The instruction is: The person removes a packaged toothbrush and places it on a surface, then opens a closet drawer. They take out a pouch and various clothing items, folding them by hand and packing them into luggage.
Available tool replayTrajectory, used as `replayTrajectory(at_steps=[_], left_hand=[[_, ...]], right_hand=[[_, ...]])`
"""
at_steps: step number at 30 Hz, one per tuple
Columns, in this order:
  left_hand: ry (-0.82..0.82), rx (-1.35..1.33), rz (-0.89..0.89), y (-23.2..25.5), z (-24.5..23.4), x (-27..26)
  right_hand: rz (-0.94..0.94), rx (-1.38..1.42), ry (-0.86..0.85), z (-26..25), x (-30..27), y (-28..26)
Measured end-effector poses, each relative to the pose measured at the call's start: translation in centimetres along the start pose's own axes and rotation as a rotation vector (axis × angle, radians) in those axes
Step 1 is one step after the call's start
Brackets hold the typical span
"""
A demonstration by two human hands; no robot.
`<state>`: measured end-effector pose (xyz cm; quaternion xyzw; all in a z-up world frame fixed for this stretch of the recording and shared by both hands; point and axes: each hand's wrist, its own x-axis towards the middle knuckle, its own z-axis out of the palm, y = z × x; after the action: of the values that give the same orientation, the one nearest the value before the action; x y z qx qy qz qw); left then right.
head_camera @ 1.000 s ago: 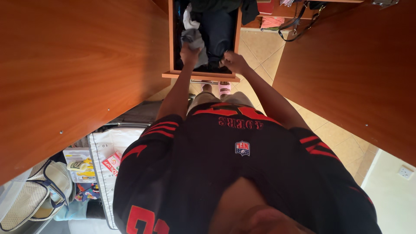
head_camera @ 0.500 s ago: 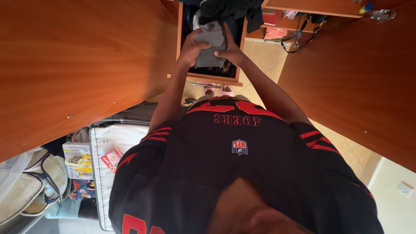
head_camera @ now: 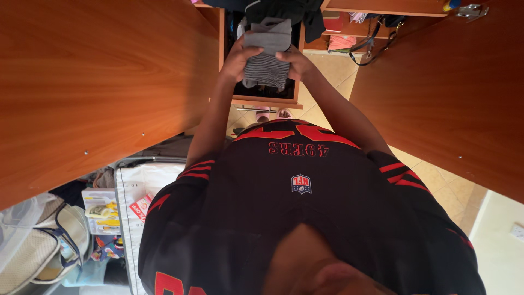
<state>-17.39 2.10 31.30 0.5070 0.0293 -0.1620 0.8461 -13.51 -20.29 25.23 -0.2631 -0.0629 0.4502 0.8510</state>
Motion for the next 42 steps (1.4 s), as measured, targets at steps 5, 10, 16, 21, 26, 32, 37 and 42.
replayTrajectory(at_steps=[5, 10, 16, 21, 26, 32, 37, 42], left_hand=[[0.078, 0.519, 0.239, 0.1, 0.8, 0.9], [0.623, 1.108, 0.498, 1.6, 4.5, -1.9], [0.214, 0.567, 0.107, -1.4, 6.7, -0.9], [0.351, 0.12, 0.065, -2.9, 6.1, -0.1], [0.274, -0.245, -0.082, -1.5, 2.0, -0.8], [0.212, -0.373, -0.105, 0.5, 0.6, -1.9], [-0.061, -0.444, -0.126, 0.4, -0.2, -2.2], [-0.117, -0.354, -0.119, -0.1, -0.4, -1.2]], right_hand=[[-0.136, -0.133, 0.296, 2.1, -0.3, -0.4], [-0.225, -0.356, 0.528, 2.8, -0.1, -0.5], [-0.42, -1.15, 0.602, 5.2, -0.2, 0.7], [-0.379, -1.705, 0.388, 6.0, 0.1, -0.6], [0.037, -1.218, 0.415, 9.1, -0.9, -4.1], [-0.107, -1.565, 0.662, 4.5, -0.6, -5.2], [-0.131, -0.833, 0.348, 1.1, -0.3, -3.0], [-0.144, -0.164, 0.133, -0.1, -1.0, -1.2]])
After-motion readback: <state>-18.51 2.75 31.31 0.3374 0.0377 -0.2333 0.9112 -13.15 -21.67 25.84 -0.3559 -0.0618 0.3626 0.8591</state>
